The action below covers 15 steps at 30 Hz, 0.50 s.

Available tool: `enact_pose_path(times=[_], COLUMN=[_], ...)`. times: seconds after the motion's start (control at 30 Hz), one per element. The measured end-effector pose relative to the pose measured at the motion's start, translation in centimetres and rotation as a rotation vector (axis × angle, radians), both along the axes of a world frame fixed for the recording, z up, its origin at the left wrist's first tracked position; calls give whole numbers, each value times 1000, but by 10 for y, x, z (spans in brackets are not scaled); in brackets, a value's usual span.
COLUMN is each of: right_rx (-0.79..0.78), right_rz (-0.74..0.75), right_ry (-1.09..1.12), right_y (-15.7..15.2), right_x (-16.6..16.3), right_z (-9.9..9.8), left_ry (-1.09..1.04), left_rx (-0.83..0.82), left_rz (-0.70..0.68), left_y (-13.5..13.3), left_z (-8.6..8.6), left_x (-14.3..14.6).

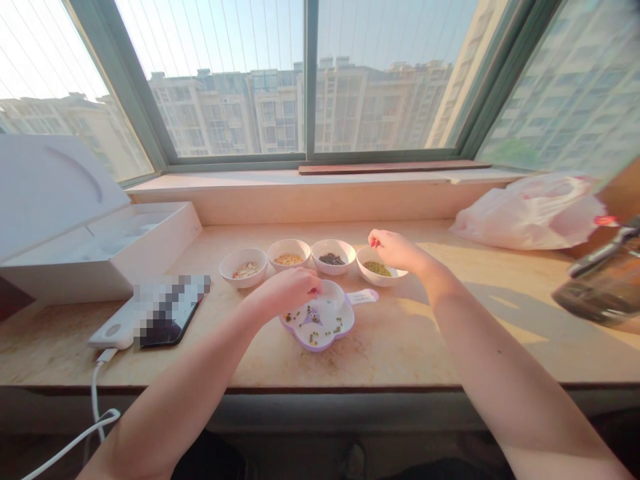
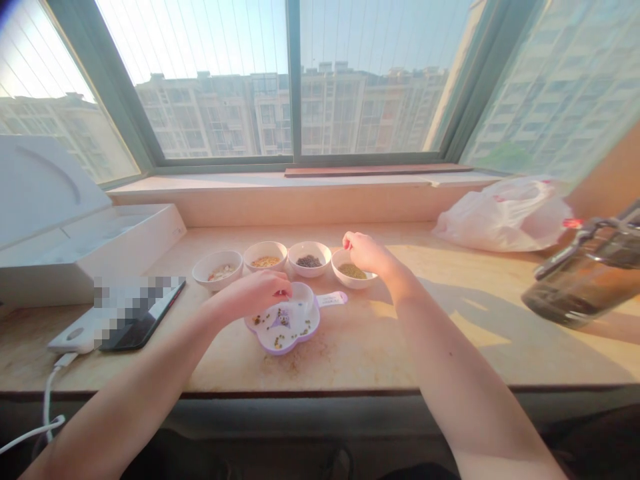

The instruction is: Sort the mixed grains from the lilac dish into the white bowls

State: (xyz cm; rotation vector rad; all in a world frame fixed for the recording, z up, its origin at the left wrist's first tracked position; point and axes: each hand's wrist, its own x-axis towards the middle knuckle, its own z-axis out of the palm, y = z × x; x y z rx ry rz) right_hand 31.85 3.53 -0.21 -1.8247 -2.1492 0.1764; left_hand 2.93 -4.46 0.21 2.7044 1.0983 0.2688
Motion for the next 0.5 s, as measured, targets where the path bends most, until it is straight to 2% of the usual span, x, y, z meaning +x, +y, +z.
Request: enact_pose_path(times=[0.2, 0.33, 0.5], right_rx=[-66, -77, -85], right_rz=[-66, -66, -89], right_ry=[-38, -42, -46], right_y=[7, 4, -4], right_x=[6, 3, -2], right_z=[-10, -7, 1], left_ry=[-2, 151, 206], left_rx=[-19, 60, 114], left_rz=[19, -34, -26], left_y=[-1, -3, -8], left_z=[-13, -16, -19], left_x=[7, 11, 17])
